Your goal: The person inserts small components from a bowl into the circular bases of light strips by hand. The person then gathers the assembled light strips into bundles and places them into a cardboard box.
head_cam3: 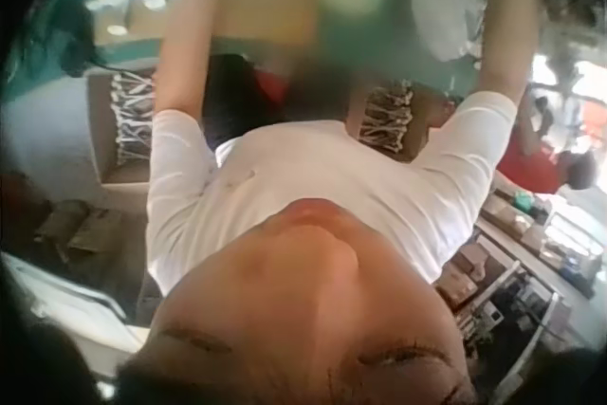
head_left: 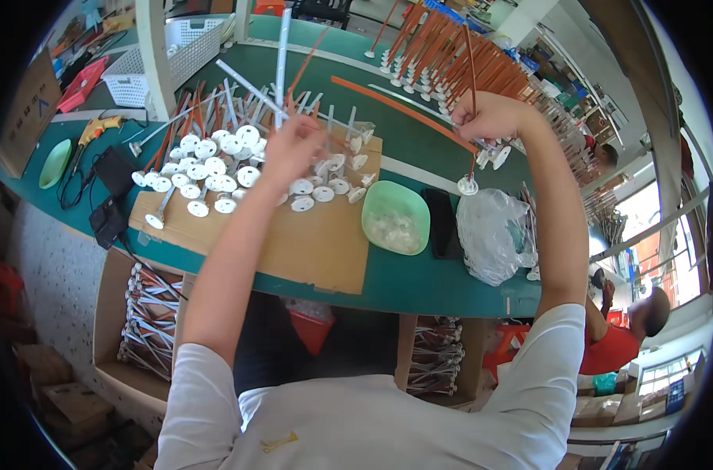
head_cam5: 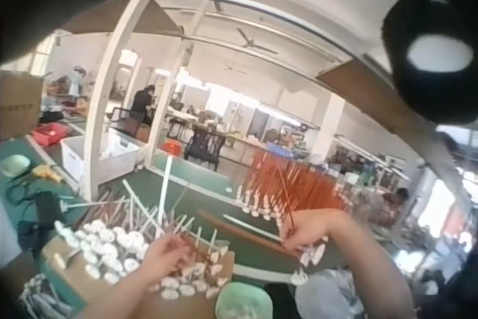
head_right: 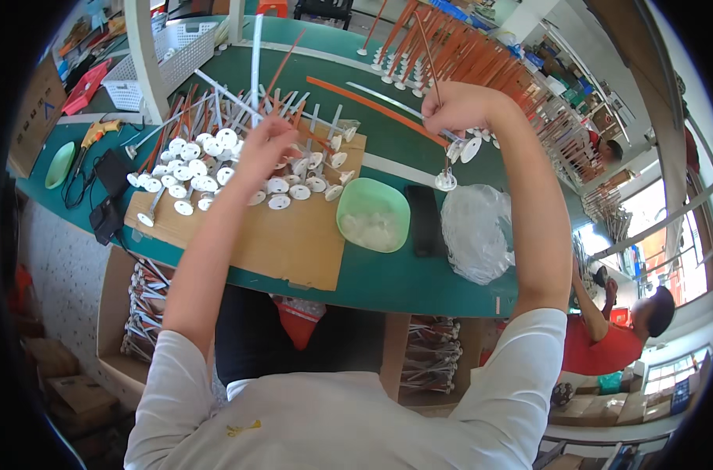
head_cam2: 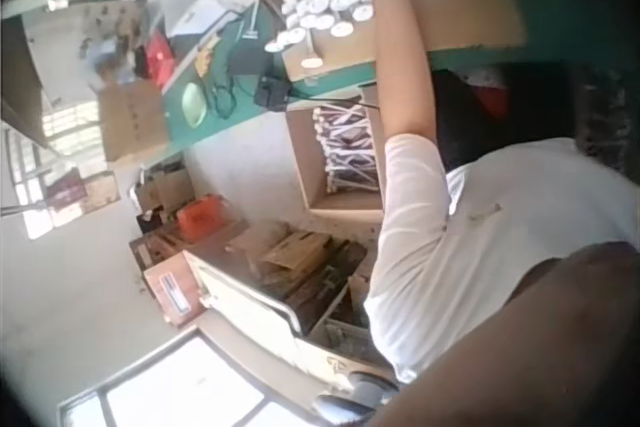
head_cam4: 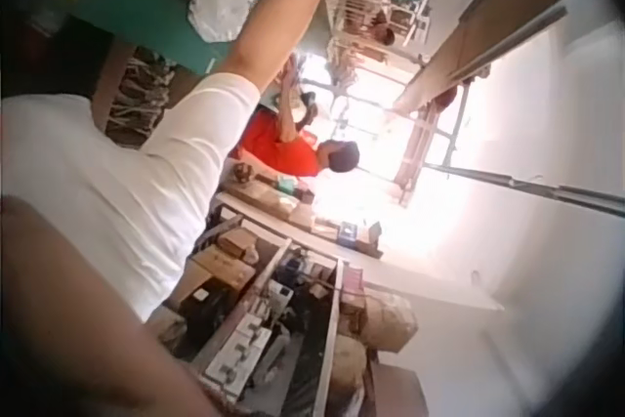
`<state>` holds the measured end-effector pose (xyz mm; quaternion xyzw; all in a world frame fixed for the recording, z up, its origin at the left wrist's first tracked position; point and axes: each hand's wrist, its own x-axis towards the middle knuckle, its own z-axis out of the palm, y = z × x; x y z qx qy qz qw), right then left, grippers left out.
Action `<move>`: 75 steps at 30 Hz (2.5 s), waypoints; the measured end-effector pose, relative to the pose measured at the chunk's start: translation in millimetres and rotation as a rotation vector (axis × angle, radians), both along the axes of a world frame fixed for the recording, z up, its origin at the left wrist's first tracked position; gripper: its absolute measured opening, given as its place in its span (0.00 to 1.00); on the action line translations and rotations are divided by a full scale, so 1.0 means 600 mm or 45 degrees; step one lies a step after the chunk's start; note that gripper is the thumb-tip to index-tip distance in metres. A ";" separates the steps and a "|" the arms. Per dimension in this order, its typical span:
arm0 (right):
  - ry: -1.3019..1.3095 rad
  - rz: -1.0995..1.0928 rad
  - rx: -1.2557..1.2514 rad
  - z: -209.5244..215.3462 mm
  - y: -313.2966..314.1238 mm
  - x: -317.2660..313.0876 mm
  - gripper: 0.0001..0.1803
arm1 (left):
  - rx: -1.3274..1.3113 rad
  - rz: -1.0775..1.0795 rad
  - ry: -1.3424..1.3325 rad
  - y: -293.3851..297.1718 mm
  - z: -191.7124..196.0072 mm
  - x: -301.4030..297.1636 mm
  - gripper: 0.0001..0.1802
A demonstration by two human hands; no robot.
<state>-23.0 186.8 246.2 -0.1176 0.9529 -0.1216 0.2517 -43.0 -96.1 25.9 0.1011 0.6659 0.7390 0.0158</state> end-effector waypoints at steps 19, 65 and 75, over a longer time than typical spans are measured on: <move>0.016 0.514 -0.564 -0.029 -0.151 0.085 0.09 | 0.735 -0.617 0.388 0.050 0.185 0.139 0.49; 1.287 1.074 -0.561 -0.276 -0.406 0.149 0.09 | 1.087 0.668 0.007 -0.111 0.000 0.248 0.11; 0.622 -0.267 -0.232 -0.250 -0.321 -0.156 0.32 | 1.077 0.666 0.245 -0.165 0.028 0.273 0.23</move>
